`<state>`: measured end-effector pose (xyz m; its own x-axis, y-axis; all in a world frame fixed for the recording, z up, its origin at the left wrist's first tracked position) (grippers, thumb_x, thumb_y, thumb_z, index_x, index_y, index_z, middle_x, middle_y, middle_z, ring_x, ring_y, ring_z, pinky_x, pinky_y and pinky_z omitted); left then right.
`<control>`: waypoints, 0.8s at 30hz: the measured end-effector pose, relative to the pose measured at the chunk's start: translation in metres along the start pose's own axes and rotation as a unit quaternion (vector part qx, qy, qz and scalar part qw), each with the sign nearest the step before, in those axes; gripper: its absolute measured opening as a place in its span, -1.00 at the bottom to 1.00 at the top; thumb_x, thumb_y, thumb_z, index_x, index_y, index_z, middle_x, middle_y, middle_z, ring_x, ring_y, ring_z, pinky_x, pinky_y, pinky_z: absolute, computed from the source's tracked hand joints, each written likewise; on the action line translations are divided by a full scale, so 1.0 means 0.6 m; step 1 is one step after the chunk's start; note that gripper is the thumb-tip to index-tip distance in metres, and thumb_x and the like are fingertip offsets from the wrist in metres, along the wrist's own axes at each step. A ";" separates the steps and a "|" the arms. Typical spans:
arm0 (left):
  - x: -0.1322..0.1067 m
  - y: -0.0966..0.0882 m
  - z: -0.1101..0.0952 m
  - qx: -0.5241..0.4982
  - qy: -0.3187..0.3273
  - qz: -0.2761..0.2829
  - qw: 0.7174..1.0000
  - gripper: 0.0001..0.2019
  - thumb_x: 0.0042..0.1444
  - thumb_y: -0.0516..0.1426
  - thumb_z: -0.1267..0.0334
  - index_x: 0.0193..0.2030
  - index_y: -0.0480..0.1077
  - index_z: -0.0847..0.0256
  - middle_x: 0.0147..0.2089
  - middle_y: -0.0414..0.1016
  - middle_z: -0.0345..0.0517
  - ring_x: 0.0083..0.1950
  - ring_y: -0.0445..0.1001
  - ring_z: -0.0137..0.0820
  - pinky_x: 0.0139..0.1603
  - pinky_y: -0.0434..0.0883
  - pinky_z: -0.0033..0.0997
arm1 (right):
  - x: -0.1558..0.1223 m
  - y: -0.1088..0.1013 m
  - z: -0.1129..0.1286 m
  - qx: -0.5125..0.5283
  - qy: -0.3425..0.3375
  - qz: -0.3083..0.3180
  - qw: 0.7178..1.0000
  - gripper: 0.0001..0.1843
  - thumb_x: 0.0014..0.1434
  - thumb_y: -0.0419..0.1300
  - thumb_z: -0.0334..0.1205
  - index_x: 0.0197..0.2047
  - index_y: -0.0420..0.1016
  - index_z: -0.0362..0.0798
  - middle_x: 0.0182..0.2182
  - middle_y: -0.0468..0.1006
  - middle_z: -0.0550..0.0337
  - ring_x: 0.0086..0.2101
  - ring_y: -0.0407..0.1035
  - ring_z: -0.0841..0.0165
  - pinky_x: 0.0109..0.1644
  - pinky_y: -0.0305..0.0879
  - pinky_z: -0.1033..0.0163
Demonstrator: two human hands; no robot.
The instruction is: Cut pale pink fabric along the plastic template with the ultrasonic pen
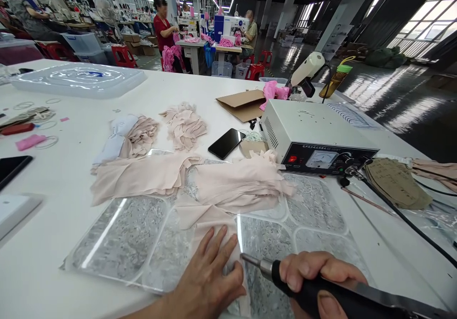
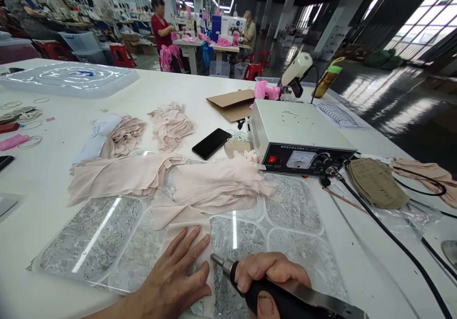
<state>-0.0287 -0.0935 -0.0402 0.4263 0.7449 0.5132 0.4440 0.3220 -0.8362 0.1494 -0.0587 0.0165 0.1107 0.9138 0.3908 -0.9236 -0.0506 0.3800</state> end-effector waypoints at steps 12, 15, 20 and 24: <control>0.000 -0.002 -0.003 -0.005 -0.011 -0.004 1.000 -0.74 0.13 0.29 0.07 -0.19 0.41 0.18 0.17 0.44 0.10 0.33 0.25 -0.04 0.28 0.30 0.07 | 0.001 0.008 -0.014 -0.020 -0.001 -0.025 0.999 -0.95 0.21 0.16 -0.24 -0.26 0.33 0.06 -0.42 0.36 0.29 -0.55 0.33 0.44 -0.48 0.42 0.19; 0.000 -0.002 -0.002 -0.004 -0.008 -0.006 1.000 -0.74 0.13 0.29 0.07 -0.19 0.41 0.18 0.16 0.45 0.10 0.33 0.24 -0.04 0.28 0.29 0.07 | 0.004 0.009 -0.011 -0.026 -0.009 -0.012 1.000 -0.92 0.21 0.18 -0.25 -0.28 0.31 0.05 -0.43 0.38 0.30 -0.56 0.34 0.44 -0.48 0.44 0.19; 0.001 -0.002 0.001 -0.008 -0.005 -0.004 1.000 -0.74 0.10 0.31 0.11 -0.19 0.41 0.19 0.19 0.43 0.10 0.33 0.25 -0.05 0.29 0.29 0.05 | 0.005 0.011 -0.013 -0.019 -0.012 -0.006 1.000 -0.94 0.23 0.14 -0.27 -0.22 0.31 0.06 -0.41 0.35 0.30 -0.52 0.36 0.43 -0.45 0.47 0.17; 0.000 0.002 0.002 -0.012 -0.009 -0.004 1.000 -0.74 0.11 0.31 0.10 -0.18 0.42 0.17 0.20 0.41 0.10 0.32 0.28 -0.07 0.30 0.27 0.06 | 0.006 0.019 -0.019 -0.015 -0.038 -0.052 0.998 -0.93 0.21 0.15 -0.26 -0.21 0.32 0.05 -0.40 0.34 0.30 -0.53 0.33 0.45 -0.45 0.45 0.21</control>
<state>-0.0291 -0.0929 -0.0414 0.4080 0.7531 0.5162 0.4664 0.3141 -0.8269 0.1351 -0.0512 0.0130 0.2338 0.8801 0.4134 -0.9162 0.0571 0.3965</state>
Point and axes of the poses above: each hand's wrist, its own x-axis towards the middle knuckle, its own y-axis out of the palm, z = x × y, the point moved 1 cm from there along x, towards the middle knuckle
